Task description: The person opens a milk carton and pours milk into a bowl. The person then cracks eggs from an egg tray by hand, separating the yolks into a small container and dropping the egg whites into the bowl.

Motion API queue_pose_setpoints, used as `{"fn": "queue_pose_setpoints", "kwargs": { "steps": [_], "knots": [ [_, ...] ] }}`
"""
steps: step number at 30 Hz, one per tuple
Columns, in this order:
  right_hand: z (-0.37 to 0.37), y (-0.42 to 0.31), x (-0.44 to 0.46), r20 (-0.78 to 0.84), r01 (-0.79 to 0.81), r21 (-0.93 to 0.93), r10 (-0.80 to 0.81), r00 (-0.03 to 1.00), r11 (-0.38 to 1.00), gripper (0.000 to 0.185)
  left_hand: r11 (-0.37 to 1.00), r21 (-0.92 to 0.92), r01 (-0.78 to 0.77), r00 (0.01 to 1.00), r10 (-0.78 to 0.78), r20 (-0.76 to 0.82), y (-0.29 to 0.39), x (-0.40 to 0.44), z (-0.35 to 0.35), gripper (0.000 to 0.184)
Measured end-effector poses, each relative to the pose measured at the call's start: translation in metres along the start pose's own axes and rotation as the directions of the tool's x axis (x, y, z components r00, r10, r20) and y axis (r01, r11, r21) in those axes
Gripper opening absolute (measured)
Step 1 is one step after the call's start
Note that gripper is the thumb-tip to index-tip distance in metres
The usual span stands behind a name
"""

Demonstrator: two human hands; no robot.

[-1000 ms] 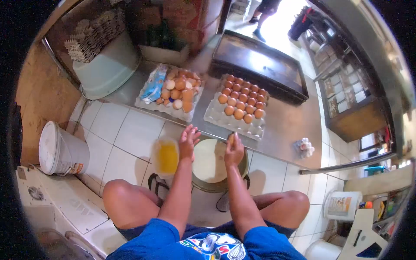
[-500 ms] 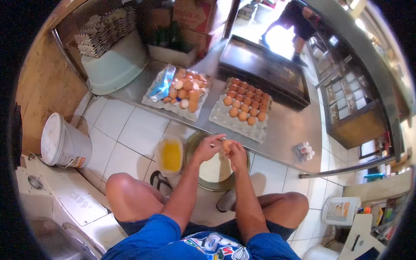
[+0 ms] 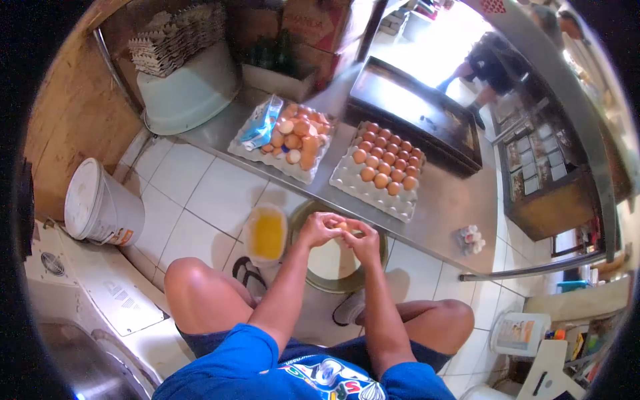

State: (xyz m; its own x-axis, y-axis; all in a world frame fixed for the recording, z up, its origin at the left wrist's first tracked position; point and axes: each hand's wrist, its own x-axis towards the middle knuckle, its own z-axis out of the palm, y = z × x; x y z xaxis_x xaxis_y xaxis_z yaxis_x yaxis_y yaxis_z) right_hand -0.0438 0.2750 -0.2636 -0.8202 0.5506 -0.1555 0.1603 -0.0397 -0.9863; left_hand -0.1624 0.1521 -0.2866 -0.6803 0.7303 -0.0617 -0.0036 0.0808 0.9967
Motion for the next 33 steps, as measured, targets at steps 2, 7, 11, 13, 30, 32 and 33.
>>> {"fn": "queue_pose_setpoints", "kwargs": {
  "steps": [2,7,11,13,30,32,33],
  "knots": [
    [-0.003,0.007,0.001,0.015,-0.021,-0.087,0.022,1.000,0.996,0.039,0.998,0.044,0.051,0.998,-0.052,0.019,0.001,-0.002,0.000,0.027],
    [-0.005,0.019,0.000,-0.019,0.022,-0.278,-0.029,0.999,0.960,0.038,0.995,0.093,-0.028,0.999,0.032,-0.039,0.003,-0.007,0.005,0.026],
    [-0.010,0.034,0.004,0.062,0.273,-0.532,-0.285,0.956,0.801,0.039,0.985,0.171,0.007,0.999,0.002,-0.051,-0.017,-0.003,0.006,0.019],
    [-0.009,0.039,0.002,0.105,0.346,-0.601,-0.358,0.928,0.720,0.039,0.980,0.196,0.022,0.998,-0.011,-0.056,-0.025,-0.003,0.006,0.017],
    [0.011,0.013,0.022,0.028,-0.182,0.506,0.195,0.980,0.843,0.033,0.979,-0.029,-0.203,0.908,0.178,-0.378,-0.025,0.018,0.009,0.030],
    [0.012,0.010,0.036,0.085,-0.170,0.588,0.149,0.985,0.790,0.033,0.889,0.343,-0.304,0.776,0.440,-0.452,-0.023,0.021,0.007,0.032],
    [0.012,0.007,0.046,0.101,-0.148,0.589,0.108,0.989,0.795,0.032,0.889,0.347,-0.299,0.769,0.440,-0.464,-0.021,0.023,0.001,0.032]
  ]
}}
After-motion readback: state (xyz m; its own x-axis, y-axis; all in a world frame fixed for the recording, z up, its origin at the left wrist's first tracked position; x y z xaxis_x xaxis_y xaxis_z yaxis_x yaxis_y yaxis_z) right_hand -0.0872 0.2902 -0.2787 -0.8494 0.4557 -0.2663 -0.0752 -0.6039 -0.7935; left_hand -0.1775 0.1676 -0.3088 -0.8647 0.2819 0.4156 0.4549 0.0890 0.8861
